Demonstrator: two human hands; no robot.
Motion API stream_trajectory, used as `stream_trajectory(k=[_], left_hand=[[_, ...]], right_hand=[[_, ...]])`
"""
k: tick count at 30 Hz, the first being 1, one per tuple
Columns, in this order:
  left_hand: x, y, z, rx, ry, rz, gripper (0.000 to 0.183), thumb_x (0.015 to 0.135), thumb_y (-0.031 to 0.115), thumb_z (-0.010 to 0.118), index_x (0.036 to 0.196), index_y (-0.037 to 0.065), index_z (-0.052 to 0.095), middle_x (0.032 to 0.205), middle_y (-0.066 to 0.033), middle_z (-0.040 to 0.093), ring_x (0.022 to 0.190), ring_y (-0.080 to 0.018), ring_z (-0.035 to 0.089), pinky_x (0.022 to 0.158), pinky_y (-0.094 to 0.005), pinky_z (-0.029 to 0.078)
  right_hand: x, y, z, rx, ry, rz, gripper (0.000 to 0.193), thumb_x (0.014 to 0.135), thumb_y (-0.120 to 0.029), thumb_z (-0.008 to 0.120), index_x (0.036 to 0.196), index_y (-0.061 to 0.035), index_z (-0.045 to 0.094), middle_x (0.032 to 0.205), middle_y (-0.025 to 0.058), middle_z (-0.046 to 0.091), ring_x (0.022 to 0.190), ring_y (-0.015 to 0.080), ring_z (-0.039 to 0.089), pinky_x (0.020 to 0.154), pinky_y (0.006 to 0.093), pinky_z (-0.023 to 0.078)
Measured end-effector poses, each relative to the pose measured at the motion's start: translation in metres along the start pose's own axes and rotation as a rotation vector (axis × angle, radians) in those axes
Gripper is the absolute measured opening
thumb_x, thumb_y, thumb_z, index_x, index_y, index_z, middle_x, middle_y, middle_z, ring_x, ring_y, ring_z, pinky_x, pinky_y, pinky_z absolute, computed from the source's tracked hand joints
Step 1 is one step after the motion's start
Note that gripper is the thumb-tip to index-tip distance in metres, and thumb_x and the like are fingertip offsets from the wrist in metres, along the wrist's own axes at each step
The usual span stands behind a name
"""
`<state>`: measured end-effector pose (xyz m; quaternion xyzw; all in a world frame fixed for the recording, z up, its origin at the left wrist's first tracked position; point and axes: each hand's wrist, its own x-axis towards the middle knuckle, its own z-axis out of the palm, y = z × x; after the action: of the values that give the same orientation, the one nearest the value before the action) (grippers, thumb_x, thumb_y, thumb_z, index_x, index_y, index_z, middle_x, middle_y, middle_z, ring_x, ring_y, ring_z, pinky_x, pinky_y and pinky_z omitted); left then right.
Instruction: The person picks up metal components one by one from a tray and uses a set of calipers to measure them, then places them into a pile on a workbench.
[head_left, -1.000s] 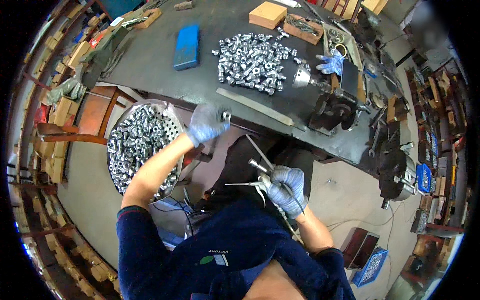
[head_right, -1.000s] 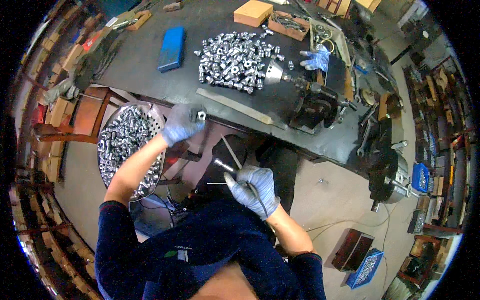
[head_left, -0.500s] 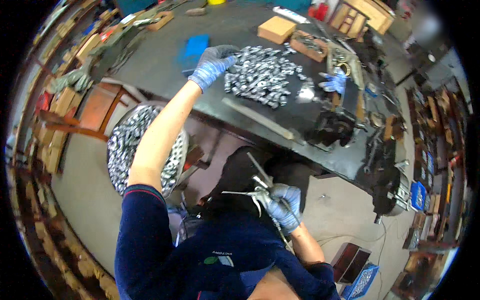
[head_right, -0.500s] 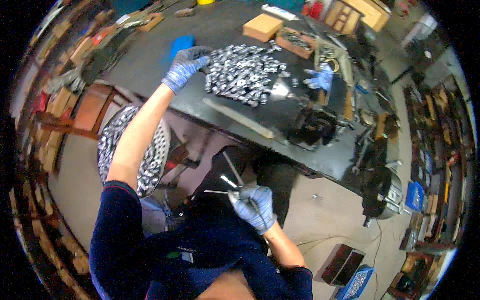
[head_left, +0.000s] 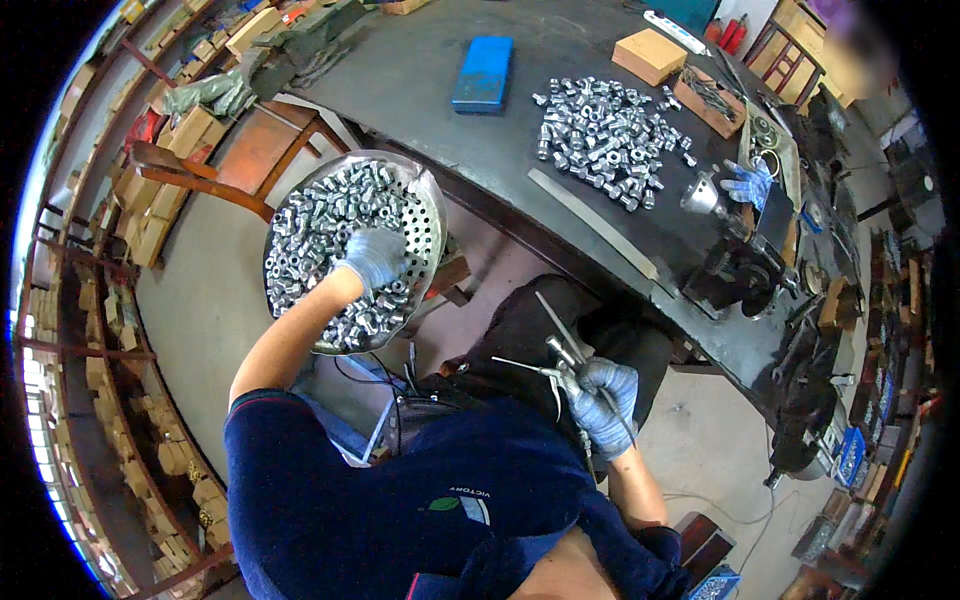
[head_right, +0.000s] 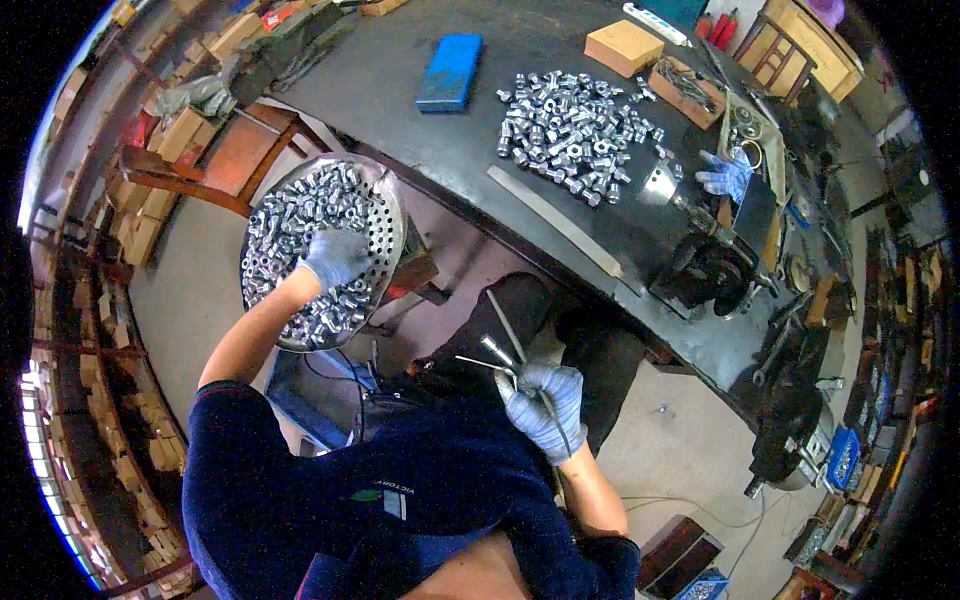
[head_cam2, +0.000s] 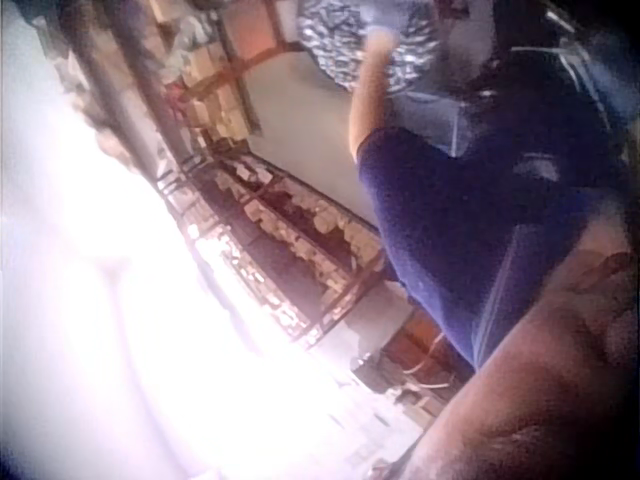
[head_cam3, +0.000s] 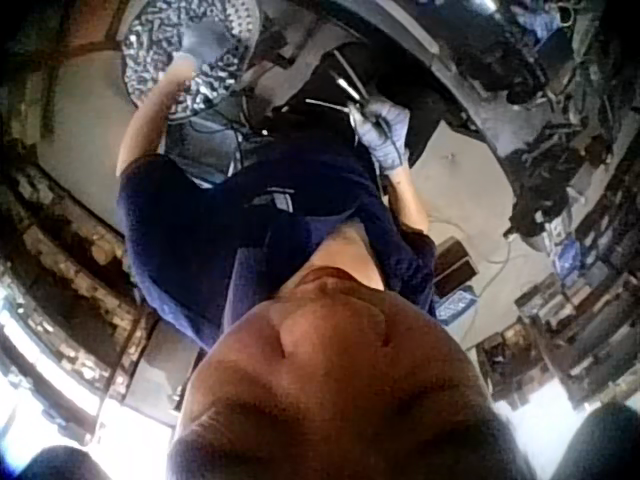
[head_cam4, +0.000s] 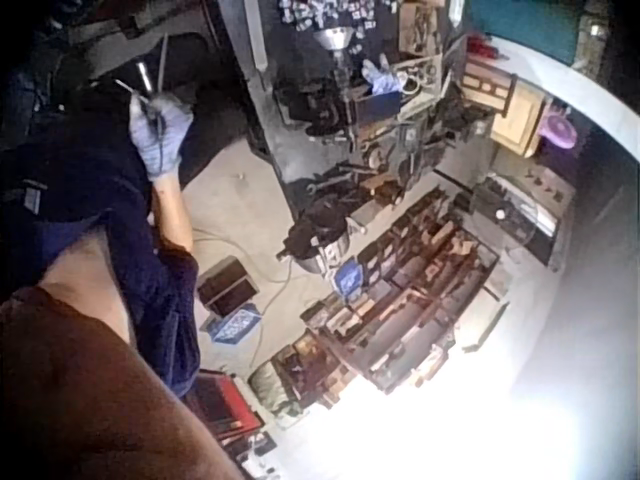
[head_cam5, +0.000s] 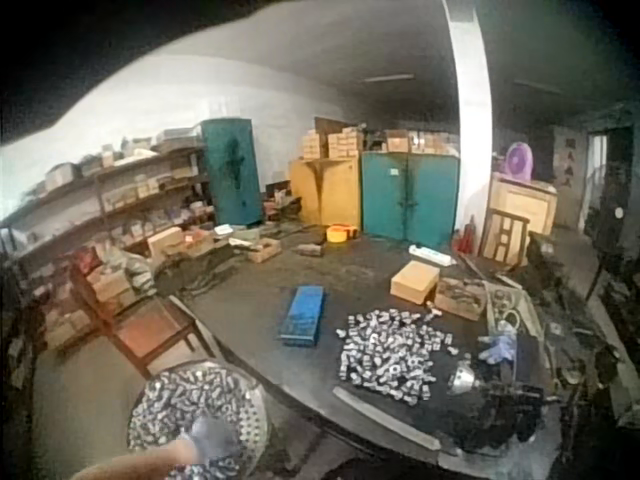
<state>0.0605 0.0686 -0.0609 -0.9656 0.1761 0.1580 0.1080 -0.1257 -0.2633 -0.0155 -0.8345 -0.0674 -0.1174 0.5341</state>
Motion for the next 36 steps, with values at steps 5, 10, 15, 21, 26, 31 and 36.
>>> stream_trajectory(k=[5,10,15,21,26,31,36], left_hand=[[0.004,0.009,0.014,-0.019,0.162,0.087,0.017,0.074,0.023,0.059,0.08,0.008,0.062,0.078,-0.0152,0.064,0.076,-0.0334,0.063,0.067,-0.0447,0.049],[0.007,0.005,0.015,-0.034,0.103,0.016,0.019,0.073,0.023,0.058,0.081,0.006,0.063,0.077,-0.0167,0.064,0.076,-0.0354,0.063,0.066,-0.0462,0.049],[0.008,0.008,0.011,0.003,0.014,-0.01,0.02,0.073,0.025,0.058,0.078,0.006,0.064,0.079,-0.0159,0.066,0.077,-0.0341,0.065,0.067,-0.0451,0.05],[0.0,0.011,0.008,-0.021,0.082,-0.02,0.021,0.073,0.027,0.058,0.075,0.008,0.065,0.078,-0.0154,0.066,0.077,-0.0332,0.065,0.067,-0.0436,0.05],[0.001,0.005,-0.009,-0.2,0.102,-0.05,0.021,0.071,0.026,0.061,0.075,0.005,0.062,0.073,-0.0156,0.064,0.071,-0.0329,0.064,0.066,-0.0427,0.05],[-0.031,0.037,-0.064,-1.655,-0.099,0.224,0.036,0.078,0.024,0.066,0.1,-0.003,0.057,0.078,-0.0091,0.063,0.065,-0.0144,0.062,0.056,-0.0244,0.049],[-0.052,0.095,-0.044,-2.091,-0.545,0.286,0.039,0.081,0.03,0.061,0.101,-0.003,0.059,0.077,-0.009,0.065,0.067,-0.0154,0.062,0.062,-0.0278,0.05]], right_hand=[[-0.006,0.004,-0.004,-0.061,0.011,-0.013,0.034,0.069,-0.011,0.074,0.05,-0.0081,0.046,0.049,0.0096,0.045,0.042,0.0225,0.047,0.043,0.0299,0.036],[-0.01,0.007,-0.004,-0.007,0.071,-0.002,0.035,0.069,-0.01,0.074,0.05,-0.0079,0.045,0.05,0.0094,0.046,0.042,0.0218,0.047,0.043,0.0296,0.036],[-0.009,0.004,-0.005,-0.035,0.016,-0.009,0.035,0.069,-0.01,0.074,0.052,-0.0076,0.045,0.049,0.0087,0.045,0.042,0.0207,0.045,0.044,0.0293,0.036],[-0.01,0.005,-0.005,0.038,0.026,0.047,0.035,0.07,-0.01,0.075,0.052,-0.0077,0.045,0.049,0.0067,0.043,0.042,0.0156,0.042,0.044,0.028,0.035],[-0.01,0.006,-0.004,0.029,0.026,0.013,0.034,0.069,-0.01,0.075,0.053,-0.0077,0.045,0.049,0.0067,0.044,0.043,0.0164,0.042,0.044,0.0283,0.035],[0.0,-0.002,-0.005,0.051,-0.035,-0.041,0.035,0.067,-0.011,0.076,0.055,-0.0086,0.044,0.051,0.0072,0.044,0.045,0.0206,0.045,0.044,0.0292,0.036],[0.012,-0.014,-0.003,-0.023,-0.092,-0.12,0.037,0.068,-0.019,0.077,0.053,-0.0097,0.045,0.049,0.0081,0.044,0.045,0.0259,0.048,0.042,0.033,0.037]])
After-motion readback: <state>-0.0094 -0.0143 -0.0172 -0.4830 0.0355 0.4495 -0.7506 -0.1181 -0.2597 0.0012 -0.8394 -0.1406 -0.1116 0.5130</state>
